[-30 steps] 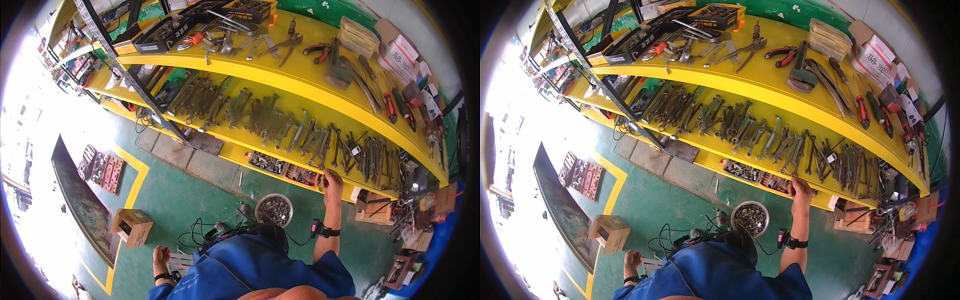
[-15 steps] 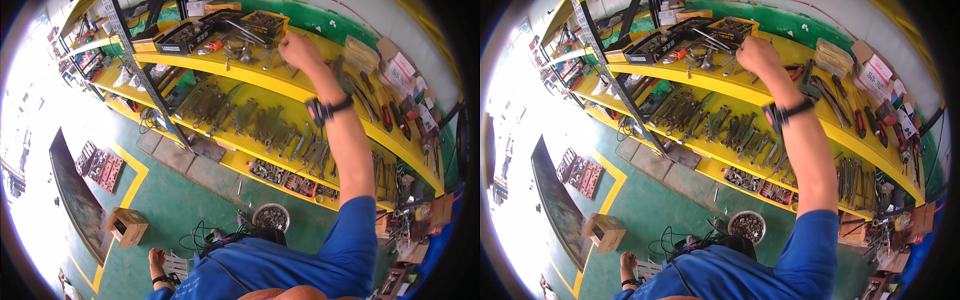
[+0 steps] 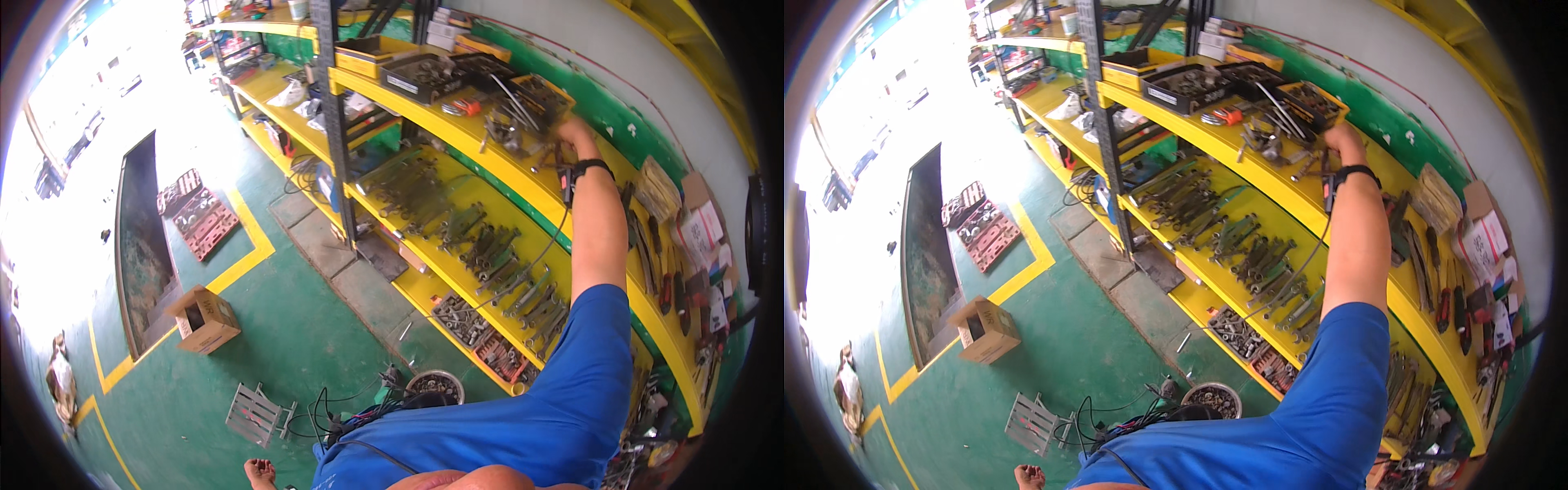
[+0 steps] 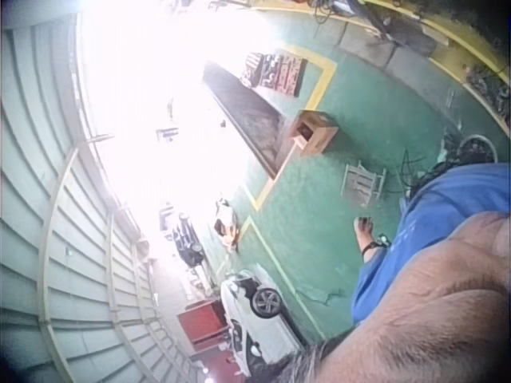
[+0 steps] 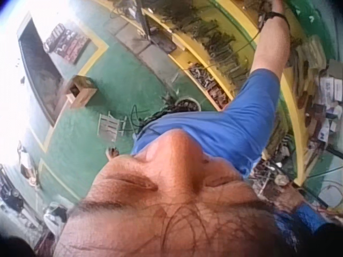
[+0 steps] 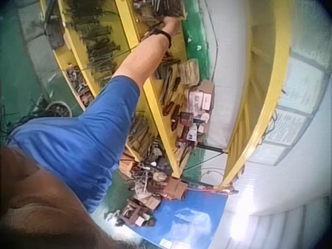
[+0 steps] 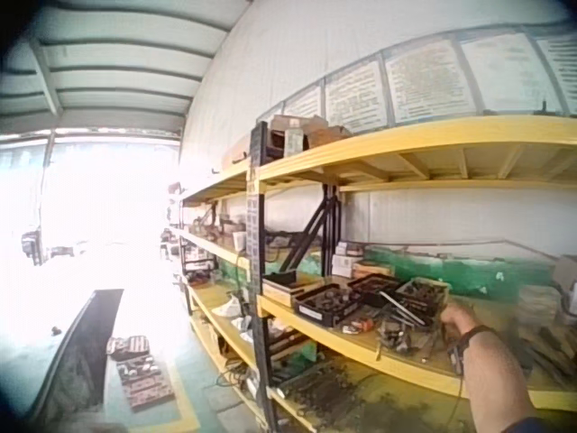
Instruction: The person uses a prying tool to detach a plastic trim panel from the interior pillar of a car and then manipulates the clip on the back of the panel by hand.
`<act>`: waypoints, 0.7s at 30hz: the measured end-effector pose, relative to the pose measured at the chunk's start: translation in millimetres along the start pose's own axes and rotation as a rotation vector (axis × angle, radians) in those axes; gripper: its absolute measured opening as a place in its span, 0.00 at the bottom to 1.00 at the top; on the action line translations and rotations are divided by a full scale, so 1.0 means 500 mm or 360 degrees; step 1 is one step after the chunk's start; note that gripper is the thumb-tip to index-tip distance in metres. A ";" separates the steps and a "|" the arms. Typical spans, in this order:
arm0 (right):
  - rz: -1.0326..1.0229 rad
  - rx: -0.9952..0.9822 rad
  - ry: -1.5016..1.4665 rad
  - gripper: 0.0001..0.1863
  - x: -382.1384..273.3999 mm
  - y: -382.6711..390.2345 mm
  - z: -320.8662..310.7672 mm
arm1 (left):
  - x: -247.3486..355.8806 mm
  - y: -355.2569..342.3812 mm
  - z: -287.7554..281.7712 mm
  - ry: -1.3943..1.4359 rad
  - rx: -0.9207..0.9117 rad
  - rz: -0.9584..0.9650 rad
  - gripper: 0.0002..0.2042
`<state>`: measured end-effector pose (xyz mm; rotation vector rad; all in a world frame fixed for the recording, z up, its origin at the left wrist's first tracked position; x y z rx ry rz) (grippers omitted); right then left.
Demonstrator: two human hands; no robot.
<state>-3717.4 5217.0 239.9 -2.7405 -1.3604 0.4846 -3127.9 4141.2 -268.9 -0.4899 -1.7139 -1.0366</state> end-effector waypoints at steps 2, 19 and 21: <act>0.0097 0.0084 0.0045 0.14 -0.005 0.046 -0.042 | -0.086 0.048 -0.048 0.0686 0.0377 -0.0608 0.09; -0.0865 0.1307 -0.0961 0.20 -0.517 0.572 -0.323 | -0.283 0.295 -0.406 0.1273 0.0985 -0.0722 0.06; -0.1030 -0.0279 -0.2447 0.18 -0.668 0.673 -0.112 | -0.341 0.378 -0.446 0.1364 0.1088 -0.0737 0.06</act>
Point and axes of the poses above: each hand's wrist, its own y-axis away from the middle knuckle, its own z-axis out of the palm, x = y × z, the point moved 10 cm from there along -y, towards the middle knuckle, and after that the axes turned 2 degrees about -z, right-handed, at the moved point
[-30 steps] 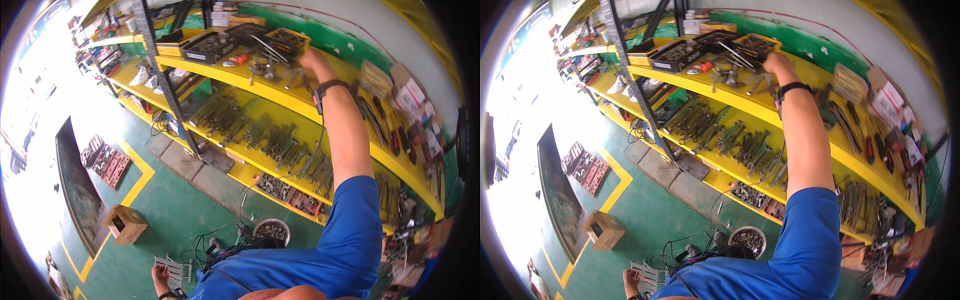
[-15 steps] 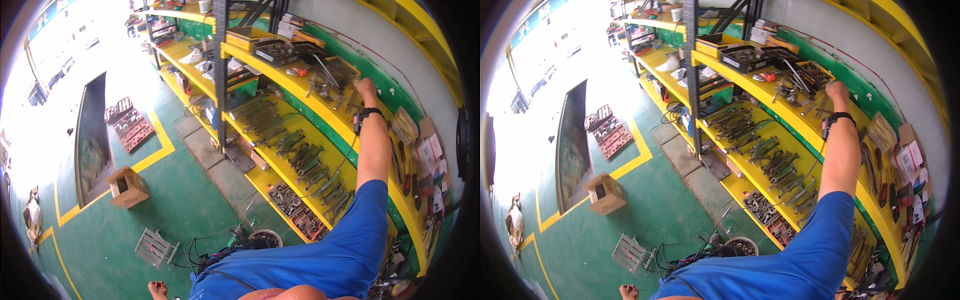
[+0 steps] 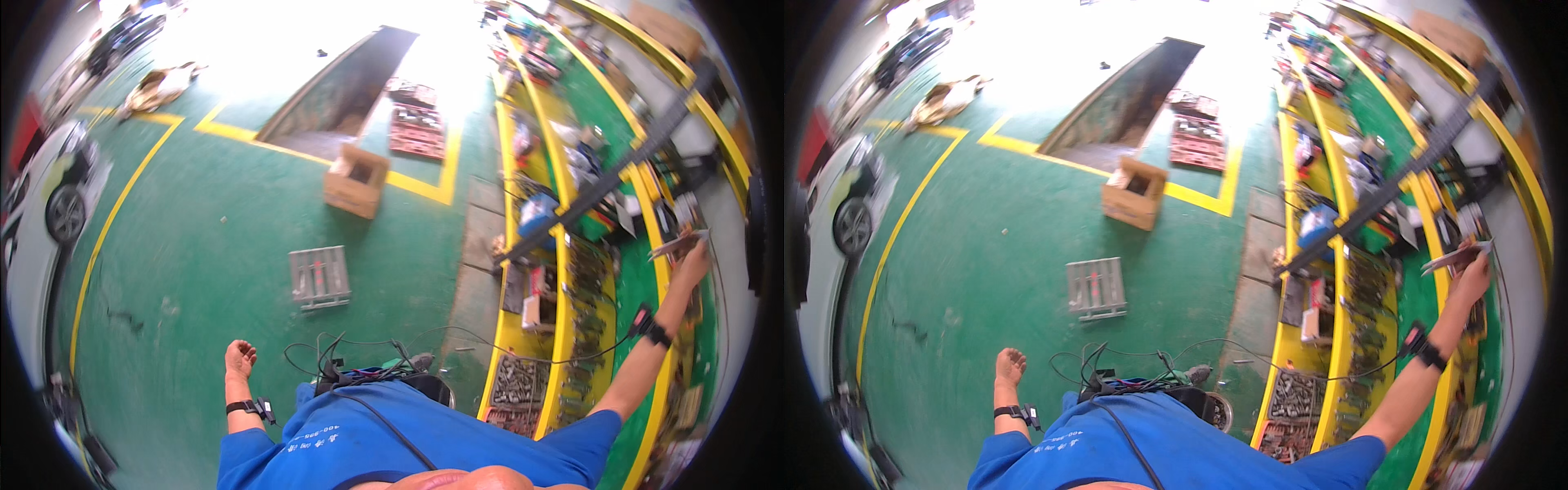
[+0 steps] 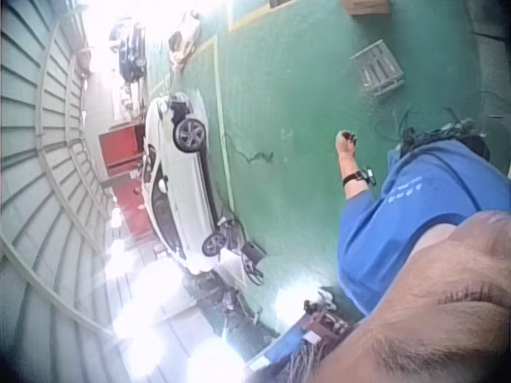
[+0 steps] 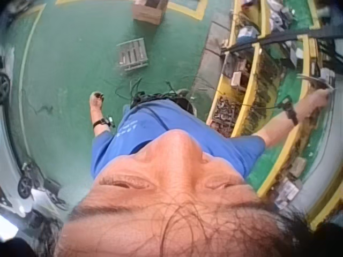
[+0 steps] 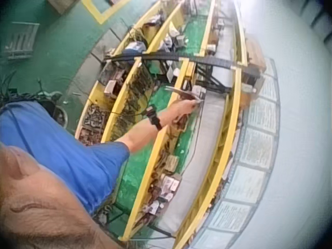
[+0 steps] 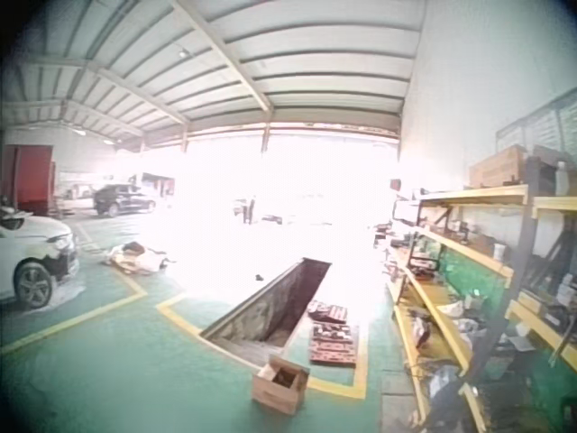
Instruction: The person uses a prying tool to detach a plastic trim panel from the interior pillar of a car and then manipulates the clip on the back of the panel by hand.
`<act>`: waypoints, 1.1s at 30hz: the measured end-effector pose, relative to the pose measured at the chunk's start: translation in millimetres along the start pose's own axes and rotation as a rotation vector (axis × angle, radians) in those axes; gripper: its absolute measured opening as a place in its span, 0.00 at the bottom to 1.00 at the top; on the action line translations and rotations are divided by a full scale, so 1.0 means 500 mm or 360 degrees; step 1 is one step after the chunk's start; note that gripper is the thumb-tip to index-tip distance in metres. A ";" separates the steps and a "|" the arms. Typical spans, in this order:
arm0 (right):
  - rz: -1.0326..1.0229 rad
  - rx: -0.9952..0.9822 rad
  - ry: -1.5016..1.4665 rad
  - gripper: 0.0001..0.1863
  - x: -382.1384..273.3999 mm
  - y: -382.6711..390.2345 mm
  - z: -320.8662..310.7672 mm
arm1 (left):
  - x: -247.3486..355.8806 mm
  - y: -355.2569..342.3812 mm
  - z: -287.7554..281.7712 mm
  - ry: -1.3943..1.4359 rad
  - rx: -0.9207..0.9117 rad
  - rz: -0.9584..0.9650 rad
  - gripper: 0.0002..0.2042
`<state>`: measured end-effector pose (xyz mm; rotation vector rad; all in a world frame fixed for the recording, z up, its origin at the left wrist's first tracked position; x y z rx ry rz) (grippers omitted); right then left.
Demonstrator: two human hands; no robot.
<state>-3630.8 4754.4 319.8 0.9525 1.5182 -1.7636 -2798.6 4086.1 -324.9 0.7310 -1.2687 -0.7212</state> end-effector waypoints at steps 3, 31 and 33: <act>0.0608 -0.0583 -0.0471 0.10 0.224 0.267 0.285 | 0.022 -0.007 -0.170 0.0216 0.0178 0.0025 0.06; 0.2008 -0.2264 -0.0456 0.35 0.015 1.838 2.145 | 0.220 0.101 -0.729 -0.3033 0.0616 -0.0095 0.13; 0.1784 -0.2360 -0.0401 0.36 0.019 1.889 2.248 | 0.287 0.047 -0.747 -0.2604 0.0863 -0.0128 0.11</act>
Point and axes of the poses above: each hand's wrist, its own y-axis away from the middle knuckle, its own z-axis out of the palm, x = y × z, the point moved 10 cm from there along -y, towards the middle knuckle, and after that the axes turned 2 degrees about -z, right-handed, at the moved point
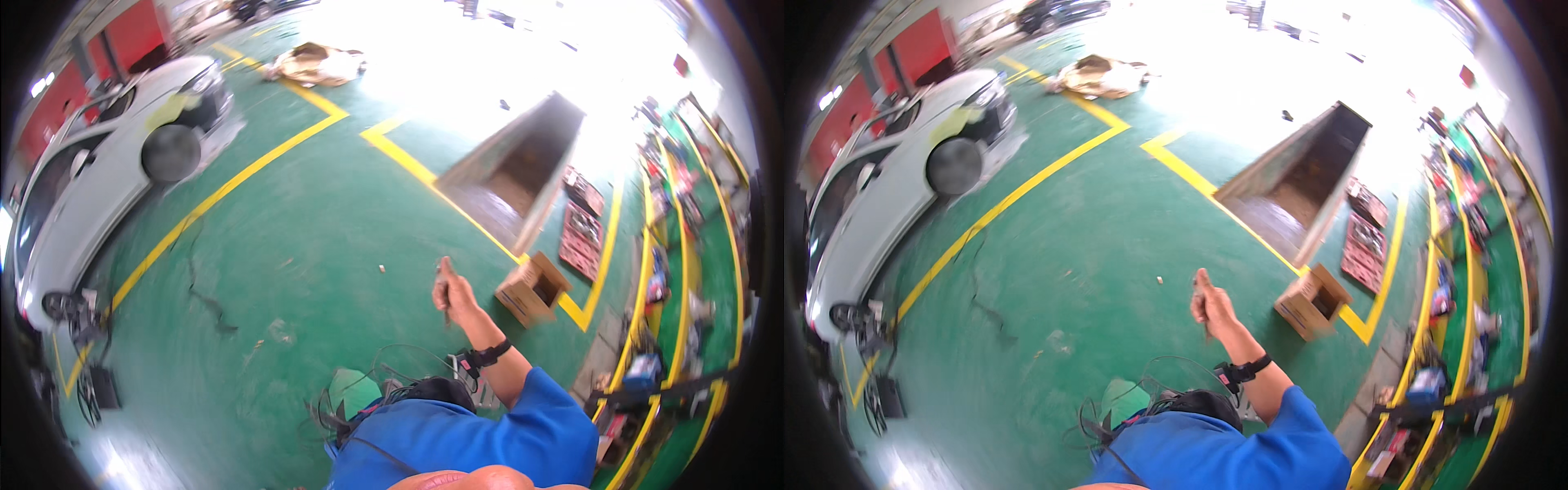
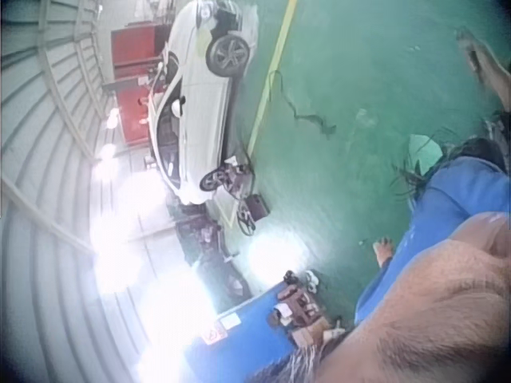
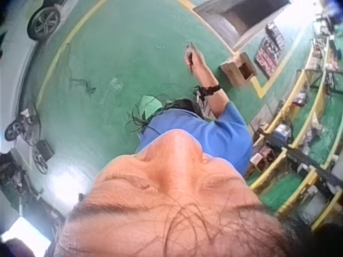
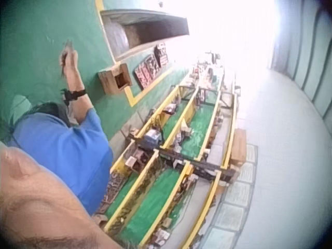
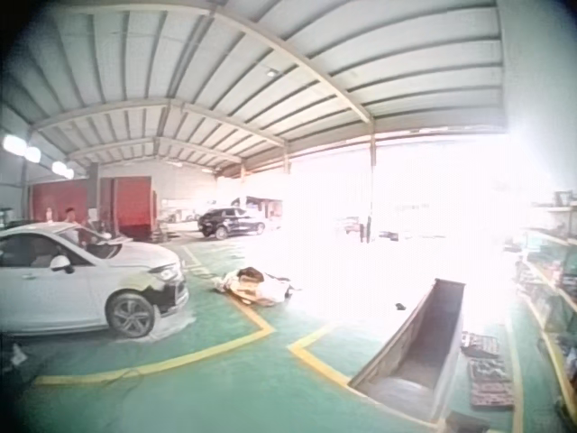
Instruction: The person uses a prying tool to detach a plastic trim panel from the interior pillar of a car and then manipulates the clip on the back of the panel by hand.
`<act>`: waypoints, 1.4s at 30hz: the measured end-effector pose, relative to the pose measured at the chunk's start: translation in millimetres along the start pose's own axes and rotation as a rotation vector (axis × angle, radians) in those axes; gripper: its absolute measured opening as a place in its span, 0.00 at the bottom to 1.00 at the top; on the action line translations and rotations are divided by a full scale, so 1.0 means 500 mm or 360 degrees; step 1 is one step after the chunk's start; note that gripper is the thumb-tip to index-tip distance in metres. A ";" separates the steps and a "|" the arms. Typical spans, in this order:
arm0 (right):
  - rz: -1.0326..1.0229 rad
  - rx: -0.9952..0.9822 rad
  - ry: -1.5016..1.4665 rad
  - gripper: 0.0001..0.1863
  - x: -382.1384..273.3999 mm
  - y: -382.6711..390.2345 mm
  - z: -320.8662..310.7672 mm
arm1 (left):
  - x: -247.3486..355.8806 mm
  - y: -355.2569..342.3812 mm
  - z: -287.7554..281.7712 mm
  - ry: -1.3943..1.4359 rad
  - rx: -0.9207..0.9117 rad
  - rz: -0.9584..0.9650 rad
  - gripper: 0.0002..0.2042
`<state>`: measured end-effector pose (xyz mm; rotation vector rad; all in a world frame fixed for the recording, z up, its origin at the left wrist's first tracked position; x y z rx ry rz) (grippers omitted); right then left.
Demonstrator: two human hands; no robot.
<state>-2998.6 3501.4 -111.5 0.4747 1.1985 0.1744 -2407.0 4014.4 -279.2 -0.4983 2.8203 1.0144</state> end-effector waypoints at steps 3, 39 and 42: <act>-0.0147 0.0120 0.0431 0.38 -0.048 -0.122 0.034 | -0.027 -0.166 -0.068 0.1683 0.0369 -0.0583 0.10; -0.0058 0.0286 0.0665 0.26 -0.608 -1.824 0.760 | 0.196 -1.815 -1.156 0.4096 -0.0175 -0.1968 0.13; -0.0117 0.0389 0.0663 0.27 -0.641 -2.002 0.815 | 0.228 -2.028 -1.279 0.3999 -0.0251 -0.2132 0.12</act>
Point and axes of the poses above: each hand's wrist, its own y-axis away from the middle knuckle, its own z-axis out of the palm, x = y × z, the point moved 10 cm from there along -y, towards the middle knuckle, and after that the axes turned 2 degrees about -z, right-handed, at the moved point
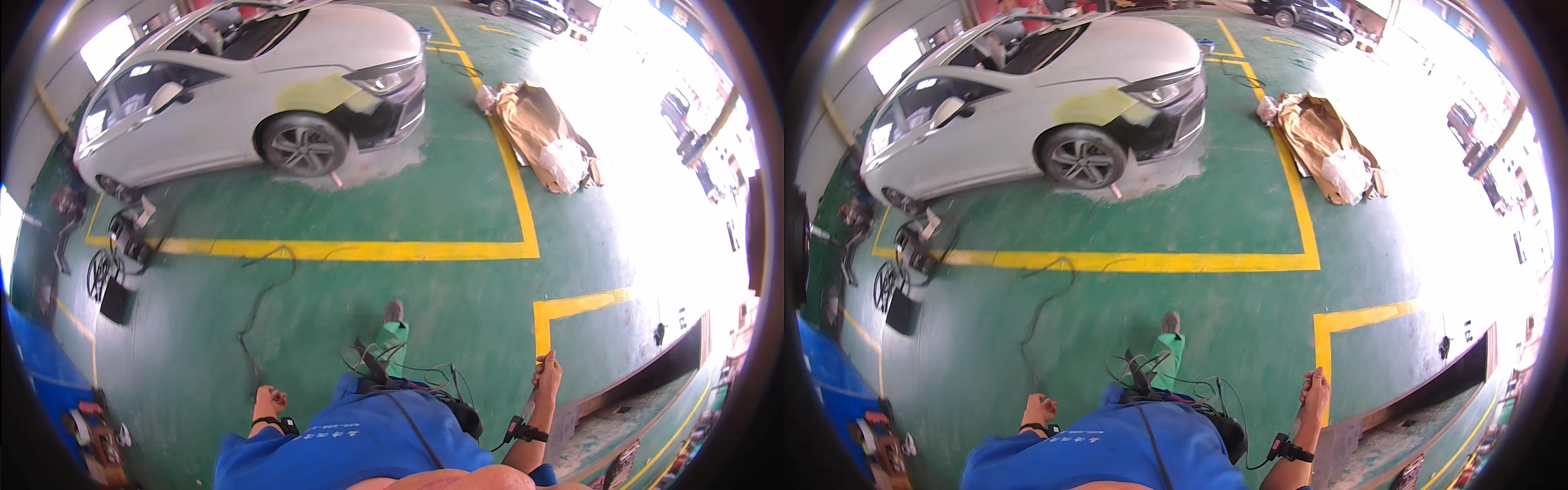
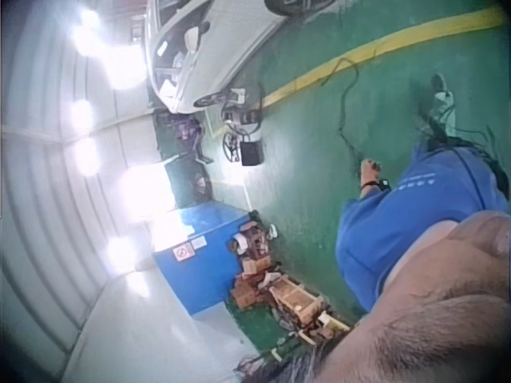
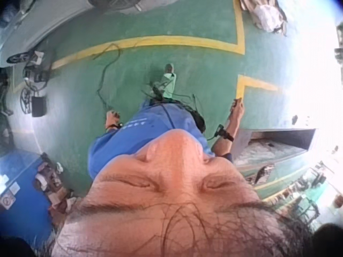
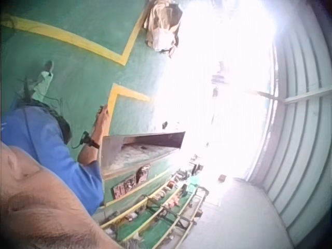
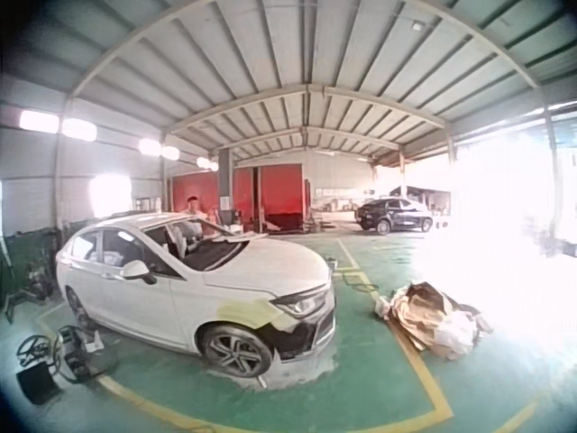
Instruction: The person uses a prying tool to detach a plastic trim panel from the interior pillar of a car and then manipulates the clip on the back of the panel by hand.
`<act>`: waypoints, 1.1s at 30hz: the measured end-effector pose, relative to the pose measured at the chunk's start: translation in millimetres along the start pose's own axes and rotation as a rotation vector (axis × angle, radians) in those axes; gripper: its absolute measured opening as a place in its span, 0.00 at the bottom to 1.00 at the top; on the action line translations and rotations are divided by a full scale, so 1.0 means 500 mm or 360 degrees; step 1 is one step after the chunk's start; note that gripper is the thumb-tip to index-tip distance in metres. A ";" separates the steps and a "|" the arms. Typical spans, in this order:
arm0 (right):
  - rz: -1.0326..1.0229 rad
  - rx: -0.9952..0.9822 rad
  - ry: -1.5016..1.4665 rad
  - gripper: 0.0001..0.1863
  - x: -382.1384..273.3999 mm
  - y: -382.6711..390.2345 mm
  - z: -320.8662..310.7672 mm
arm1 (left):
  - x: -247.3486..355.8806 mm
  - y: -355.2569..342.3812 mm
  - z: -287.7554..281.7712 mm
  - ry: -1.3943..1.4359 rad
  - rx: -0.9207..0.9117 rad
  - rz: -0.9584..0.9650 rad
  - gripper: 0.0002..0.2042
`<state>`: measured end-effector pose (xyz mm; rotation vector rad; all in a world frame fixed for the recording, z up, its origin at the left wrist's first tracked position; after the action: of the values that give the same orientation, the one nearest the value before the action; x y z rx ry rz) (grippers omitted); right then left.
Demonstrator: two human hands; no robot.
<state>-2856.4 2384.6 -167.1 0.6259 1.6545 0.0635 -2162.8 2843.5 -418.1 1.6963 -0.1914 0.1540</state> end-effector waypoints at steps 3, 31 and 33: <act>0.0138 0.0166 0.0003 0.29 -0.045 -0.084 0.059 | 0.057 -0.010 0.172 0.0033 0.0180 -0.0060 0.11; -0.0133 -0.0216 -0.0047 0.16 -0.880 -1.439 0.811 | 0.532 0.520 2.127 -0.0498 -0.0707 0.0768 0.07; -0.0098 -0.0191 -0.0032 0.15 -0.917 -1.530 0.870 | 0.562 0.541 2.270 -0.0496 -0.0765 0.0777 0.06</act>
<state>-2705.1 1404.1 -135.2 0.4826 1.6364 0.1108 -1956.7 1673.6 -248.2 1.1609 -0.8124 0.1865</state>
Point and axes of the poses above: each hand's wrist, its own y-axis away from the middle knuckle, its own z-axis out of the palm, x = y × z, the point moved 10 cm from there along -y, towards the middle knuckle, and after that the axes turned 2 degrees about -z, right-handed, at the moved point
